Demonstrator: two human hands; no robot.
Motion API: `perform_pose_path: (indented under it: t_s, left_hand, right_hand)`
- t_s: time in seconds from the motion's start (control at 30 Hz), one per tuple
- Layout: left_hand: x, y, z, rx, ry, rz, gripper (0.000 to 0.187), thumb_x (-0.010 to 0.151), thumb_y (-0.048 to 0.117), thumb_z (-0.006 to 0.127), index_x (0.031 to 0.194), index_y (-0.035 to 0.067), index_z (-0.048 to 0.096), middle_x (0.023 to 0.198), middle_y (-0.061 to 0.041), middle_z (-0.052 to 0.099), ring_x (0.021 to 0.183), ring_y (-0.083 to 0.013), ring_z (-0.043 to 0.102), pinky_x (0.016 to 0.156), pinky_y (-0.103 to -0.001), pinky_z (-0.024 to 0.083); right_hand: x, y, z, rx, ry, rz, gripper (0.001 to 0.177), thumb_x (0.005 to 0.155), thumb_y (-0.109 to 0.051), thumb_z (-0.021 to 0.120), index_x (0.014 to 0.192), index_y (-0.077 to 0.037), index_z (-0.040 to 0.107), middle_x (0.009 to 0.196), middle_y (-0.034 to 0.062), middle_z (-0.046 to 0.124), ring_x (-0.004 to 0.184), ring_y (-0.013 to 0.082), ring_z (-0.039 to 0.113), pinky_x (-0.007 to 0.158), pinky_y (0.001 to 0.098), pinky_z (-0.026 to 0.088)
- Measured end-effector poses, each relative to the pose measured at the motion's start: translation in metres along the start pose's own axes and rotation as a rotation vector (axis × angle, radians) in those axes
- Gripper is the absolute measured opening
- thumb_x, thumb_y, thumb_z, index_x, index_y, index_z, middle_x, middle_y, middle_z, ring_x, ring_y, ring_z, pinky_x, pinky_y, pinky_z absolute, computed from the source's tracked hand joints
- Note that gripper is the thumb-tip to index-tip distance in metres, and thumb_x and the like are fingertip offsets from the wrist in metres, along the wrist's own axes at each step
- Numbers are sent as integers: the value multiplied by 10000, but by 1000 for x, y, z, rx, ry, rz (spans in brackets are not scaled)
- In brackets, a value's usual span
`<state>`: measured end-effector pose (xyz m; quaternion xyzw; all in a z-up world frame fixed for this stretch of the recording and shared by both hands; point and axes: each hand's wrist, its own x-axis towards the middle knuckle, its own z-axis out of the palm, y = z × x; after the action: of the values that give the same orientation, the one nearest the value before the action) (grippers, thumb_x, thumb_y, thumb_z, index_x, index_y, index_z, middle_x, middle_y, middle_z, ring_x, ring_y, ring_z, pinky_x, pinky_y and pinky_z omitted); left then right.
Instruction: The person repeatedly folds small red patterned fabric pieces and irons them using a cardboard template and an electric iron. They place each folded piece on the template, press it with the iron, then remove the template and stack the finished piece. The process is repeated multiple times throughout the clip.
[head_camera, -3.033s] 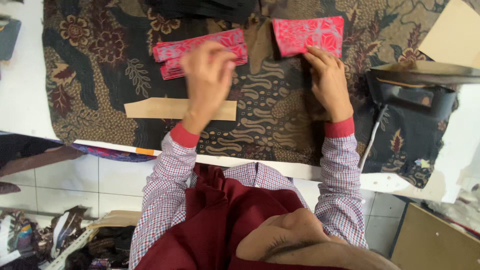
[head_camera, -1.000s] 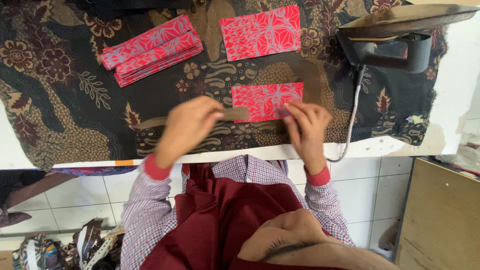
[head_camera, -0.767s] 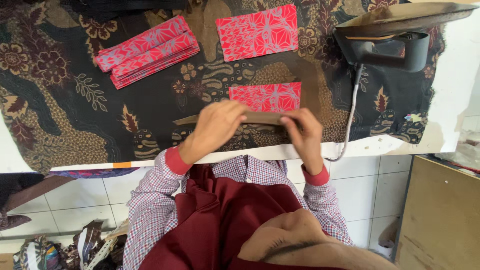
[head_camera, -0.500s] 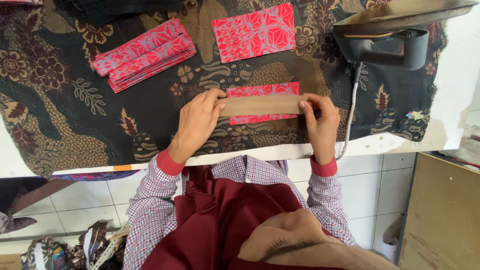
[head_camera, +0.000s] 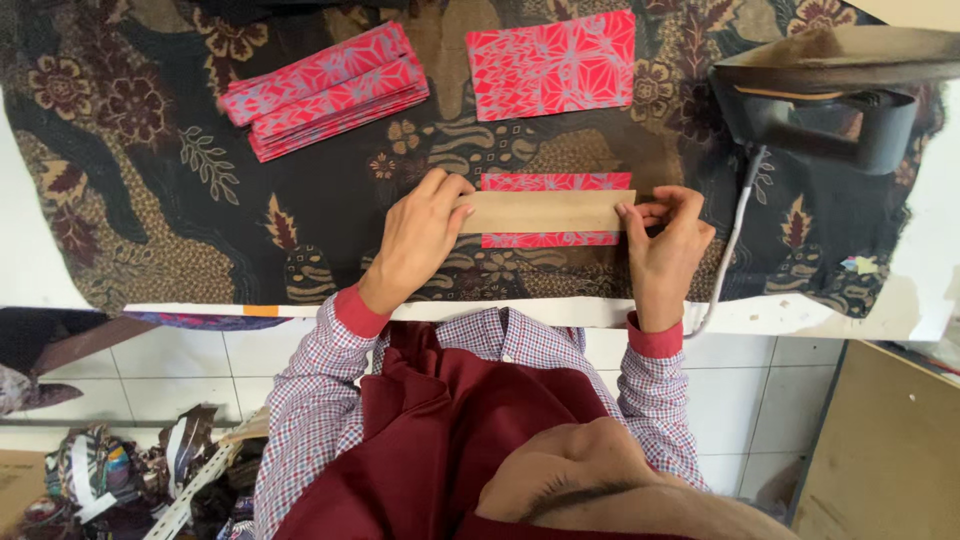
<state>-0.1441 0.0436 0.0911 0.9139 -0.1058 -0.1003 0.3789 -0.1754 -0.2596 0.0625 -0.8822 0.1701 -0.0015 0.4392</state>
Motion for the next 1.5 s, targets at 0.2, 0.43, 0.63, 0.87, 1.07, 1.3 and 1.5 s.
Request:
perform_pose_path:
  t_s: [0.2, 0.43, 0.63, 0.87, 1.07, 1.3, 1.5]
  left_hand:
    - [-1, -1, 1, -3, 3, 6, 172, 943, 109, 689, 1104, 65, 650, 1018, -126, 598, 891, -352, 681, 735, -440, 537]
    - [-2, -2, 6, 73, 14, -6, 188, 907, 109, 706, 1083, 68, 657, 1006, -119, 594, 930, -331, 656, 779, -440, 513]
    - [-1, -5, 26, 180, 68, 304, 270, 881, 21, 678, 1141, 94, 671, 1104, -81, 615, 1099, -274, 587, 966, -406, 447]
    - [-1, 13, 50, 207, -17, 617, 347, 778, 204, 679, 1089, 53, 650, 1095, -83, 623, 1058, -278, 587, 964, -440, 458]
    - [2, 13, 56, 395, 29, 690, 230, 835, 165, 684, 1050, 87, 666, 1071, -48, 631, 1069, -234, 600, 943, -382, 485]
    - [10, 12, 67, 303, 64, 536, 152, 919, 152, 699, 1011, 59, 621, 1039, -87, 615, 996, -258, 584, 918, -386, 483]
    - [17, 1, 68, 274, -2, 573, 260, 927, 302, 700, 1012, 74, 609, 1008, -84, 577, 954, -267, 568, 845, -396, 456]
  right_hand:
    - [-1, -3, -2, -217, 9, -169, 410, 952, -98, 844, 1219, -31, 541, 896, 27, 732, 779, 141, 666, 1003, 360, 350]
    - [-1, -12, -3, -323, 15, -231, 370, 955, -139, 842, 1188, -50, 568, 898, 2, 705, 810, 157, 647, 963, 376, 342]
    - [-1, -16, 0, -453, 20, -531, 204, 934, -77, 772, 1104, -143, 680, 1087, 57, 644, 1022, 278, 593, 915, 401, 374]
    - [-7, -12, -5, -401, -149, -652, 294, 927, -12, 697, 1198, -127, 712, 1238, 32, 679, 1159, 249, 614, 1040, 429, 415]
    - [-11, -15, -20, -333, -221, -680, 415, 876, -326, 768, 1212, -95, 690, 1325, 64, 654, 1180, 265, 598, 1086, 469, 348]
    - [-7, -5, -13, -310, -159, -622, 200, 954, -195, 791, 1138, -129, 745, 1285, 12, 698, 1140, 204, 626, 1070, 421, 356]
    - [-4, 5, -10, -197, -140, -568, 128, 928, -149, 810, 1021, -120, 728, 1215, -3, 712, 1100, 181, 630, 1053, 397, 330]
